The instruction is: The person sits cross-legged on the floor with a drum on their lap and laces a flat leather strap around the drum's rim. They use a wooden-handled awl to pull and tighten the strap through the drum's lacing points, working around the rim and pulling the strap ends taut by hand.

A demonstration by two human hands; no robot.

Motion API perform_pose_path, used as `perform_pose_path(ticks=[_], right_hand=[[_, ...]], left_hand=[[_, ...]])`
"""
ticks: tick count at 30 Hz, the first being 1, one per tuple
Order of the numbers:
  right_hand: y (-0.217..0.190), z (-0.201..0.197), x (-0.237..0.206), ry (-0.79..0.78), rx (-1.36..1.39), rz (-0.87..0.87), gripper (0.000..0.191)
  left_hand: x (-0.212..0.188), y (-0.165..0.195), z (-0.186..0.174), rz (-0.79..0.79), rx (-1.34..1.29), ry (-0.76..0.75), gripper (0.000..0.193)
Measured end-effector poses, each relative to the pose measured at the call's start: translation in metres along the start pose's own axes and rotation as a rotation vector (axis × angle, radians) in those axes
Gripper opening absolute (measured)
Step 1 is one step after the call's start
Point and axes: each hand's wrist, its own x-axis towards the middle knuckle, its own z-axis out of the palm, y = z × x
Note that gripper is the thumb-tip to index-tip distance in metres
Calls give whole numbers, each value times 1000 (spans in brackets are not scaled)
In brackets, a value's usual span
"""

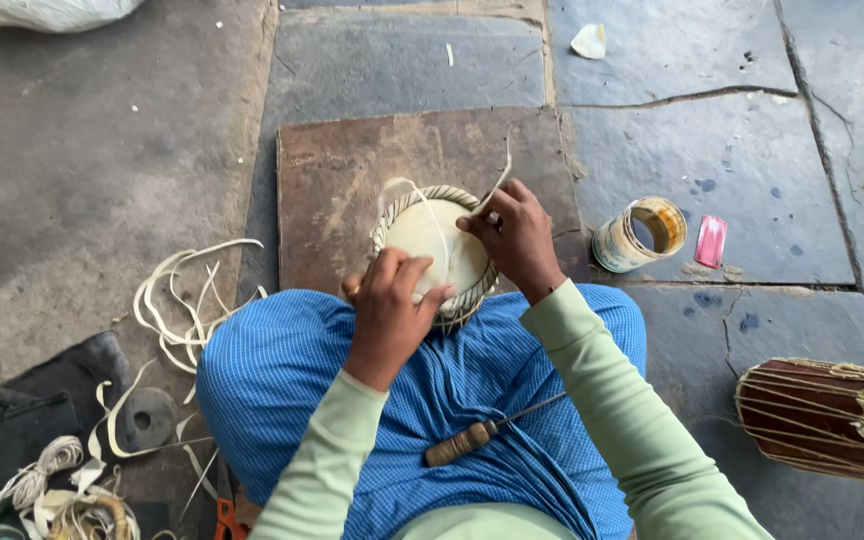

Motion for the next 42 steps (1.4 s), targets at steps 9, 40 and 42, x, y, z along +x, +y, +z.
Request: perform_pose_path(ticks=[9, 40, 42], right_hand=[[-4, -26, -73, -111, 38, 62, 13], [-59, -76, -25, 291, 914, -116, 45], [-60, -72, -27, 325, 926, -100, 46]], left_hand=[[33, 3, 9, 39, -29, -128, 27], [40, -25, 15, 192, -51, 12, 13], [40, -25, 14, 183, -51, 5, 13]])
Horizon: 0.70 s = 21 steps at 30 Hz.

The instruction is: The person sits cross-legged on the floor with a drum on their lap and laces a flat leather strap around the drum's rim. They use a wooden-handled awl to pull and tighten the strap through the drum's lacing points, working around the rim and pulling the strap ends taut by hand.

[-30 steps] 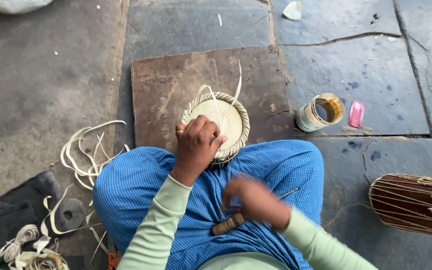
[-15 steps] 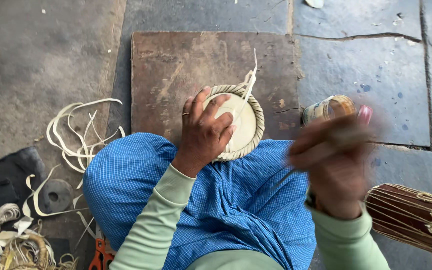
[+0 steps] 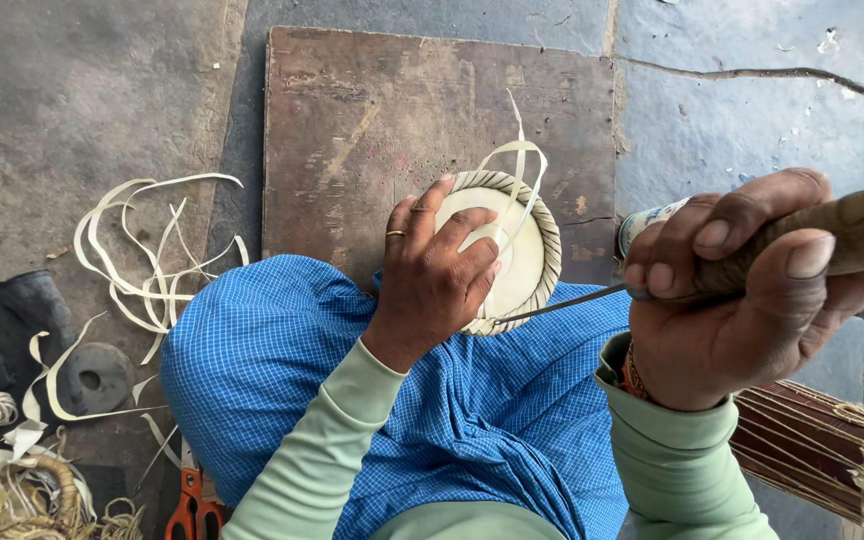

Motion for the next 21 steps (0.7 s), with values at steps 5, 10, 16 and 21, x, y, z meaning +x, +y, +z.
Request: perform_pose_path(ticks=[5, 10, 16, 21], right_hand=[[-22, 37, 20, -215, -328, -35, 51], [-83, 88, 82, -686, -832, -189, 48], [-101, 78, 120, -1009, -1017, -55, 28], [-103, 74, 95, -858, -942, -145, 26]], left_hand=[[1, 1, -2, 0, -6, 6, 13], [3, 2, -5, 4, 10, -13, 14], [8, -2, -3, -11, -40, -35, 14], [4, -5, -2, 10, -16, 8, 15]])
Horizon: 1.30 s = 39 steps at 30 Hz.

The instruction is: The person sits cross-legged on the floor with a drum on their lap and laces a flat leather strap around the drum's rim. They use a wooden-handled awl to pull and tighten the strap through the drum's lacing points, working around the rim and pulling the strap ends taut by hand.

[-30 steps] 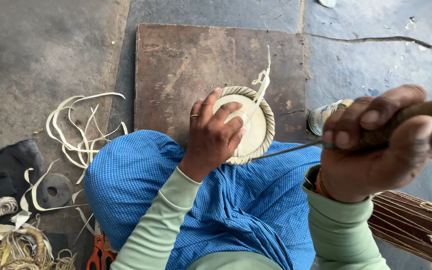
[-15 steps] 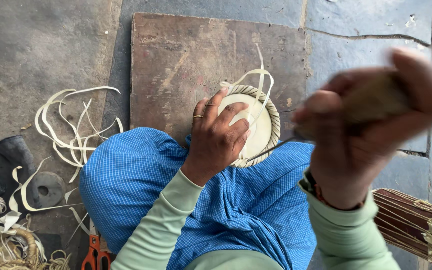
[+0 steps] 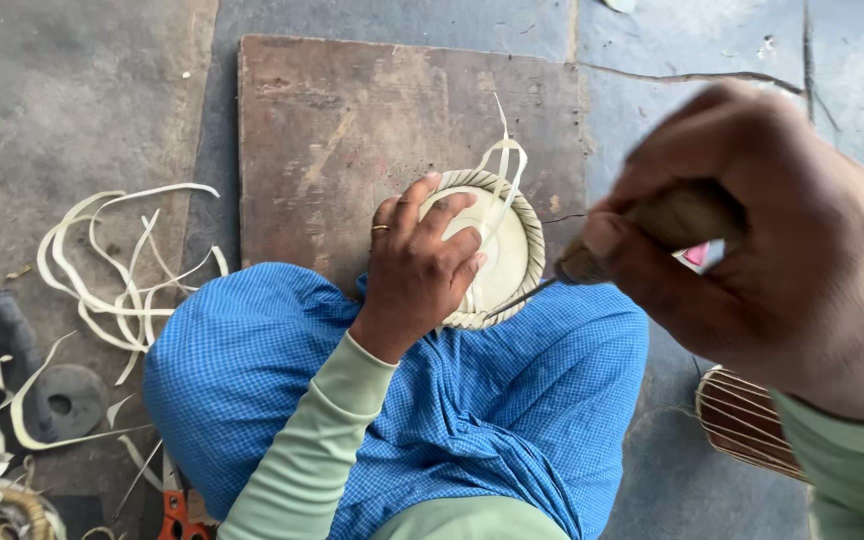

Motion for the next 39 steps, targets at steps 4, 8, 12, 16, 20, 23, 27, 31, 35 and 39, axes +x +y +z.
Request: perform_pose_path(ticks=[4, 8, 12, 16, 20, 23, 27, 31, 35, 39], right_hand=[[-15, 7, 11, 66, 141, 145, 21], [-2, -15, 24, -208, -102, -26, 15], [19, -30, 17, -780, -429, 318, 24], [24, -27, 1, -1338, -707, 405, 51], [40, -23, -26, -1580, -680, 399, 54], [60, -25, -77, -1465, -551, 344, 60], [82, -25, -163, -855, -76, 253, 61], [78, -15, -219, -1066, -388, 278, 59], [82, -15, -216, -972, -228, 399, 61], [90, -22, -188, -767, 74, 367, 63]], left_hand=[[-1, -2, -1, 3, -11, 7, 16], [0, -1, -1, -17, -1, 3, 17], [-1, 2, 0, -43, 11, 18, 18], [-1, 4, 3, -78, 18, -3, 17], [-2, 7, 2, -104, 14, -6, 16], [-2, 9, 0, -121, 4, -15, 16], [-1, 10, -1, -128, -13, -12, 16], [1, 11, 0, -121, -4, -18, 16], [1, 11, 0, -116, 6, -17, 16], [3, 11, 1, -124, 22, -16, 16]])
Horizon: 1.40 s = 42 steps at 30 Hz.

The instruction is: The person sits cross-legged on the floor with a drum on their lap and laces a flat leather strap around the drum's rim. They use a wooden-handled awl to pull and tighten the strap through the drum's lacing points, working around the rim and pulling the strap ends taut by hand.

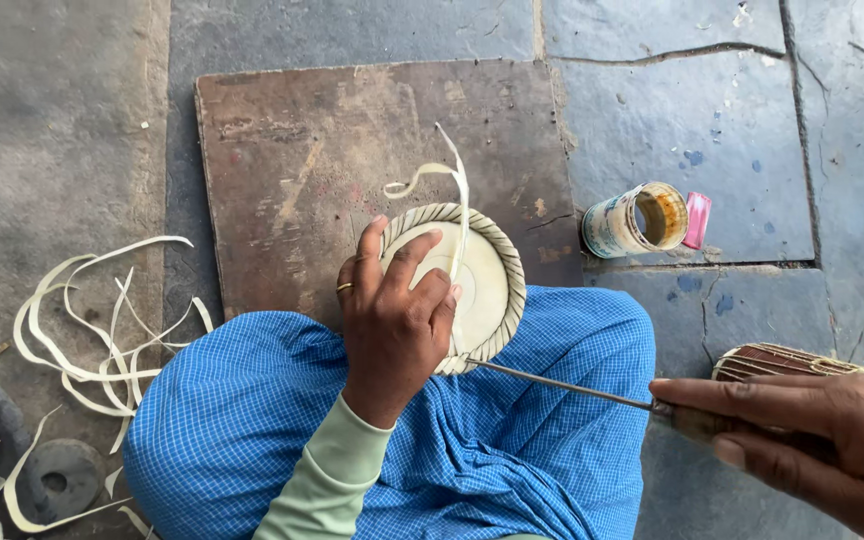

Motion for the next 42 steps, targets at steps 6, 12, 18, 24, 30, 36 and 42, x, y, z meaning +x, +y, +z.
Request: perform_pose_path(ticks=[6, 12, 18, 24, 30, 36, 42], right_hand=[[-23, 9, 5, -612, -453, 454, 63], [-9, 18, 5, -50, 234, 138, 58], [-6, 9, 12, -441, -360, 298, 68], [-2, 85, -17, -14, 433, 252, 58], [6, 188, -25, 127, 137, 473, 55], [-9, 120, 1, 337, 628, -38, 54], [-1, 6, 15, -474, -217, 497, 64]], left_hand=[[1, 1, 2, -18, 18, 7, 14], [1, 1, 2, 4, 14, -11, 15], [0, 2, -3, 4, 9, -29, 16], [-1, 2, -1, 20, 21, -31, 14], [-3, 2, 1, 22, 32, -6, 15], [-2, 3, 3, 33, 41, -17, 14], [1, 7, 5, 14, 46, -13, 15]])
